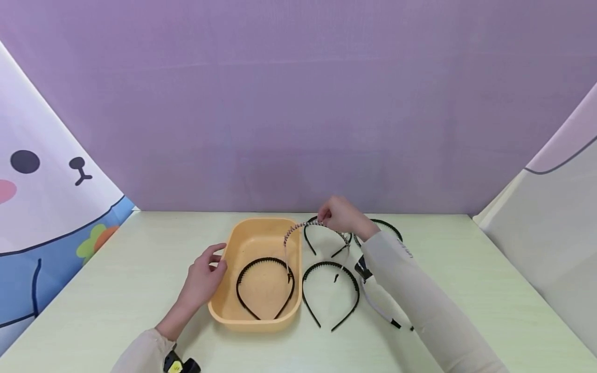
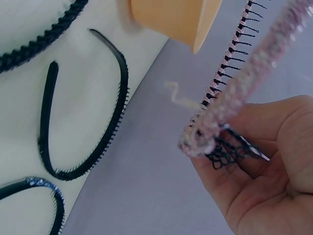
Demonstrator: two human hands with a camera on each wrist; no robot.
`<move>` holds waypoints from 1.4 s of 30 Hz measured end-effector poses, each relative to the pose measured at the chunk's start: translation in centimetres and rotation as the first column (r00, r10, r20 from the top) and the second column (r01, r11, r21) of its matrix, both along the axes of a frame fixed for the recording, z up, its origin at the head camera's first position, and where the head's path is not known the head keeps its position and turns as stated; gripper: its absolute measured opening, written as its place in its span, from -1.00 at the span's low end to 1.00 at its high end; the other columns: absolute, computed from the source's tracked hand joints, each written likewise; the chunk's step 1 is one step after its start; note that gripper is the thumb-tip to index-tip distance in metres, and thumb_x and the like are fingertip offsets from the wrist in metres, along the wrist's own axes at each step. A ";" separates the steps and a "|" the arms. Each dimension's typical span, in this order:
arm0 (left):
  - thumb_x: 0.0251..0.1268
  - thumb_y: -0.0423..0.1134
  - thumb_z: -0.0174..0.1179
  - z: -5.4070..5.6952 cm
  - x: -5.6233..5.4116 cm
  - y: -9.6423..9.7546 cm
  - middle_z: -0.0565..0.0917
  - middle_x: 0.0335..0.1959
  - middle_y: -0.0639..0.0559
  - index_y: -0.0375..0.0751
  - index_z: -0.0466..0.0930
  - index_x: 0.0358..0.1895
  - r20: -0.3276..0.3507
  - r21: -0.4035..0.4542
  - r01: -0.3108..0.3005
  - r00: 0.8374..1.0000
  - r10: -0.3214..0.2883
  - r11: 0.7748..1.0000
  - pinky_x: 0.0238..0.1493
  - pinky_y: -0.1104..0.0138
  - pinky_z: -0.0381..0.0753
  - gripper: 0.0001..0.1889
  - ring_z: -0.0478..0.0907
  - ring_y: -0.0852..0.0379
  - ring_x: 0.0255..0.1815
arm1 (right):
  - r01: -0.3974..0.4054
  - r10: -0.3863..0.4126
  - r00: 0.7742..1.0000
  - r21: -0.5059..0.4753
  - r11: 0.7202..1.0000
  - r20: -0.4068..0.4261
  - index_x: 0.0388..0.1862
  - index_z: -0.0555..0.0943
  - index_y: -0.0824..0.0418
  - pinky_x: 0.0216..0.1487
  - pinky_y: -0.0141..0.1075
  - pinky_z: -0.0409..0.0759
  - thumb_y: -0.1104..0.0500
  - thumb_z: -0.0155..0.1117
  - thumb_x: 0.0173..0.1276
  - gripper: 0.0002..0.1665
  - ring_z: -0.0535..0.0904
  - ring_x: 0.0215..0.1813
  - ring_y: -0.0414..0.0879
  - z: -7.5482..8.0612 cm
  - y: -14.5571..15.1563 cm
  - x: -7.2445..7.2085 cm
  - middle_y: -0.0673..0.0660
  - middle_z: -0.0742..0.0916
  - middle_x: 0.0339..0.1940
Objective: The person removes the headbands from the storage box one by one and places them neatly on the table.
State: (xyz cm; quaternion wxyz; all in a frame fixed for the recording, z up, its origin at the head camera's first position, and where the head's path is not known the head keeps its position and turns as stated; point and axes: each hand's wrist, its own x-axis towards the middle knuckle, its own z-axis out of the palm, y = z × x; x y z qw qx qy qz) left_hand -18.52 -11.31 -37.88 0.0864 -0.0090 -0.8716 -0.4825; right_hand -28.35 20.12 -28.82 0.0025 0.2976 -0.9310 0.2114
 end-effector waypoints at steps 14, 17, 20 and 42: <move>0.31 -0.34 -0.03 0.0 -0.1 0.3 0.63 -0.10 -0.30 -0.32 0.38 0.27 0.007 0.004 -0.001 1.000 0.001 1.000 -0.47 0.36 0.56 -0.55 0.57 0.15 -0.45 | 0.015 -0.015 0.999 0.011 1.000 -0.040 -0.38 0.71 0.36 -0.34 -0.31 0.55 0.46 0.18 0.14 -0.83 0.55 -0.44 -0.19 -0.2 2.7 0.3 0.16 0.76 -0.43; 0.31 -0.34 -0.02 0.1 -0.1 0.4 0.63 -0.10 -0.30 -0.32 0.37 0.27 0.009 0.001 -0.002 1.000 0.002 1.000 -0.46 0.36 0.56 -0.55 0.57 0.14 -0.45 | 0.016 -0.016 0.999 0.010 1.000 -0.037 -0.39 0.71 0.36 -0.38 -0.33 0.51 0.47 0.18 0.15 -0.83 0.52 -0.47 -0.20 -0.3 3.4 0.5 0.16 0.75 -0.43; 0.31 -0.34 -0.03 0.2 -0.1 0.4 0.63 -0.10 -0.30 -0.32 0.38 0.27 0.008 -0.003 -0.004 1.000 0.004 1.000 -0.46 0.36 0.56 -0.55 0.57 0.14 -0.43 | 0.025 -0.024 0.999 0.015 1.000 -0.038 -0.40 0.71 0.35 -0.38 -0.35 0.51 0.47 0.18 0.16 -0.82 0.52 -0.47 -0.23 -0.4 4.1 0.6 0.17 0.75 -0.43; 0.31 -0.34 -0.03 0.2 0.1 0.4 0.63 -0.11 -0.29 -0.32 0.38 0.26 0.004 -0.003 -0.012 1.000 0.012 1.000 -0.46 0.36 0.55 -0.56 0.57 0.13 -0.44 | 0.070 -0.070 0.998 0.045 0.997 0.001 -0.38 0.70 0.34 -0.40 -0.33 0.52 0.47 0.17 0.17 -0.83 0.55 -0.45 -0.20 -0.8 7.4 1.3 0.19 0.75 -0.40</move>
